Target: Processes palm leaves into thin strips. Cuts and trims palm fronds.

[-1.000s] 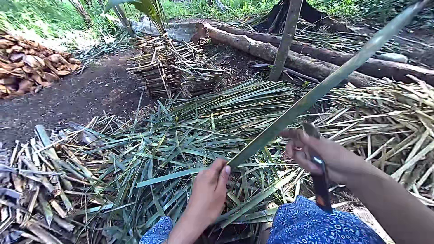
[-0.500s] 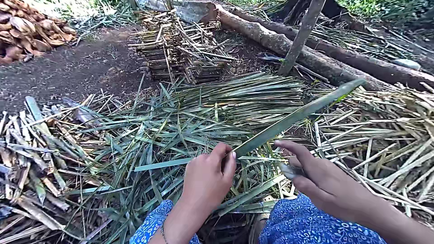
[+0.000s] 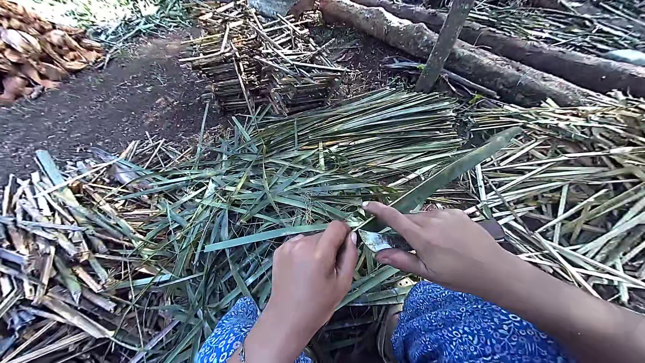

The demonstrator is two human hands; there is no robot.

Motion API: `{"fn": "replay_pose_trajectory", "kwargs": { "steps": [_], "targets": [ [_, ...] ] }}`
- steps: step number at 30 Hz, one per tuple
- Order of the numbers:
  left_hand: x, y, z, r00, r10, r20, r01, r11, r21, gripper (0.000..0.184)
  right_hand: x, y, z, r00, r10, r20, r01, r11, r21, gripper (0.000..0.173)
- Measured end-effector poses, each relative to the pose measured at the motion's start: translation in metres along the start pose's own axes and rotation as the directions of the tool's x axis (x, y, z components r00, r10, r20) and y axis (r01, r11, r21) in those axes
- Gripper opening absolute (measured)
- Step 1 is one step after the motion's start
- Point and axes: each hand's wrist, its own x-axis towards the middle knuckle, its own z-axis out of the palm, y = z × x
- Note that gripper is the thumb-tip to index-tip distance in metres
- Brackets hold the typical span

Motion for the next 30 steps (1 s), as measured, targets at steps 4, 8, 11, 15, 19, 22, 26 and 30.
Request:
{"fn": "replay_pose_trajectory", "kwargs": {
  "steps": [4,8,11,15,19,22,26,30],
  "targets": [
    [-0.001,0.001,0.001,1.0,-0.012,0.009,0.012,1.0,-0.017,0.028,0.0,0.0,0.001,1.0,-0.012,-0.029,0.01,0.999,-0.045,0.072],
    [0.0,0.0,0.005,0.999,-0.037,0.018,0.038,0.999,-0.016,0.029,-0.001,0.001,0.003,0.999,0.011,-0.045,-0.016,0.995,-0.096,0.071],
    [0.001,0.0,0.005,0.998,-0.049,0.044,0.049,0.999,-0.006,0.029,-0.002,0.004,0.004,0.999,0.033,-0.034,-0.036,0.995,-0.095,0.068],
    [0.001,-0.001,0.006,0.997,-0.041,0.059,0.04,0.999,0.012,0.03,-0.003,0.007,0.005,0.998,0.061,-0.006,-0.061,0.997,-0.054,0.064],
    [0.002,0.001,0.006,0.997,-0.054,0.062,0.053,0.998,0.023,0.032,-0.001,0.012,0.004,0.995,0.096,0.002,-0.095,0.995,-0.024,0.062],
    [0.002,0.001,0.001,0.997,-0.05,0.057,0.049,0.999,0.018,0.032,-0.002,0.025,0.002,0.984,0.176,0.006,-0.176,0.984,-0.018,0.061],
    [-0.001,-0.012,-0.017,0.997,-0.056,0.055,0.055,0.998,0.006,0.036,-0.009,0.066,-0.005,0.911,0.413,0.021,-0.411,0.91,-0.056,0.053],
    [0.0,-0.034,-0.029,0.991,-0.086,0.105,0.067,0.983,0.173,0.044,-0.017,0.084,-0.011,0.868,0.494,-0.055,-0.497,0.865,-0.065,0.055]
  ]
}}
